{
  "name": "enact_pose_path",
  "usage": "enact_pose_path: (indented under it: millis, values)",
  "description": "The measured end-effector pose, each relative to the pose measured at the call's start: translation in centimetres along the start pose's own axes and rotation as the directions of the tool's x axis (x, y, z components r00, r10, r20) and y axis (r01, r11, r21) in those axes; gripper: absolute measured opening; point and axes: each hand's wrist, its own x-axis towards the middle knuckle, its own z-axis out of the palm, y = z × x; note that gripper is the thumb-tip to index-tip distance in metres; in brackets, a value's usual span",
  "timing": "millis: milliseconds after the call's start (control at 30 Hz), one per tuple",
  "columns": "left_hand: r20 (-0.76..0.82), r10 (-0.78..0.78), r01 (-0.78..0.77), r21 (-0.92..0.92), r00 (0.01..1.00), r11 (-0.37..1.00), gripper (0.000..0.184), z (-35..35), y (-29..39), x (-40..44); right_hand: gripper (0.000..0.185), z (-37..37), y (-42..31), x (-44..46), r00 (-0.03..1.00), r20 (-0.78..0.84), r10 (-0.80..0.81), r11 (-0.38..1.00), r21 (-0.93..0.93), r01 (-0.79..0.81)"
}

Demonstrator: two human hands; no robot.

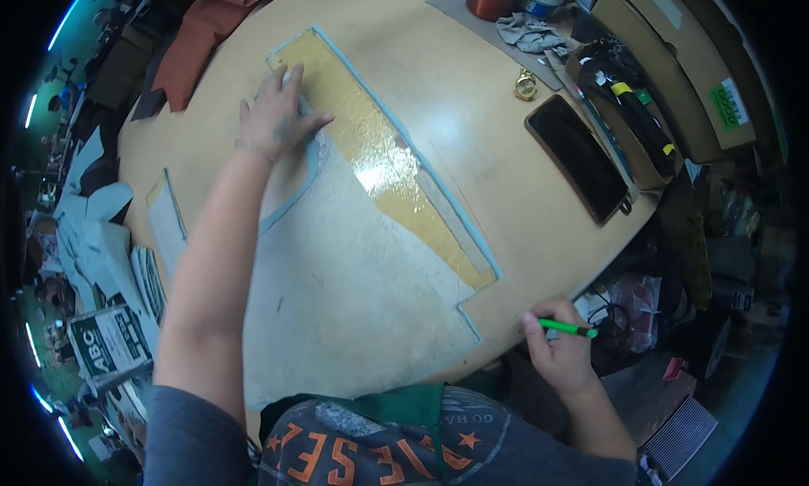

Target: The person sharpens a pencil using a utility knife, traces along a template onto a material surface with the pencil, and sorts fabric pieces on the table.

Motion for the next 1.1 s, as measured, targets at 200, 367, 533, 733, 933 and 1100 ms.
enact_pose_path:
  millis: [200,367,533,733,933,1100]
  values:
    - [-0.226,-0.395,0.306,-0.346,0.891,0.887,0.043,-3.6,-6.6,-21.3,0.011,0.4,-0.3,3.3,0.996,-0.056,0.063,0.978,0.202,-0.05]
    - [0.149,-0.77,0.701,-0.545,0.62,0.459,0.04,-1.9,-14.0,-38.8,0.017,5.0,1.3,8.7,0.986,-0.016,-0.168,0.983,-0.072,0.166]
    - [0.152,-0.768,0.676,-0.599,0.623,0.43,0.041,-2.8,-10.4,-39.8,0.018,7.3,0.5,9.8,1.0,0.022,-0.022,0.969,-0.244,0.027]
    - [-0.073,-0.812,0.594,-0.645,0.579,0.481,0.038,-4.5,-10.7,-38.4,0.026,6.8,1.3,10.3,0.982,0.171,0.082,0.993,0.075,-0.096]
    - [0.041,-0.769,0.334,-0.914,0.638,0.228,0.039,-2.3,-11.7,-40.9,0.031,4.3,0.2,7.0,0.973,0.216,0.082,0.91,0.382,-0.161]
    - [-0.038,-0.729,0.234,-0.934,0.684,0.269,0.037,-0.8,-8.9,-40.7,0.037,5.6,1.6,6.1,1.0,0.025,-0.012,0.993,-0.115,0.015]
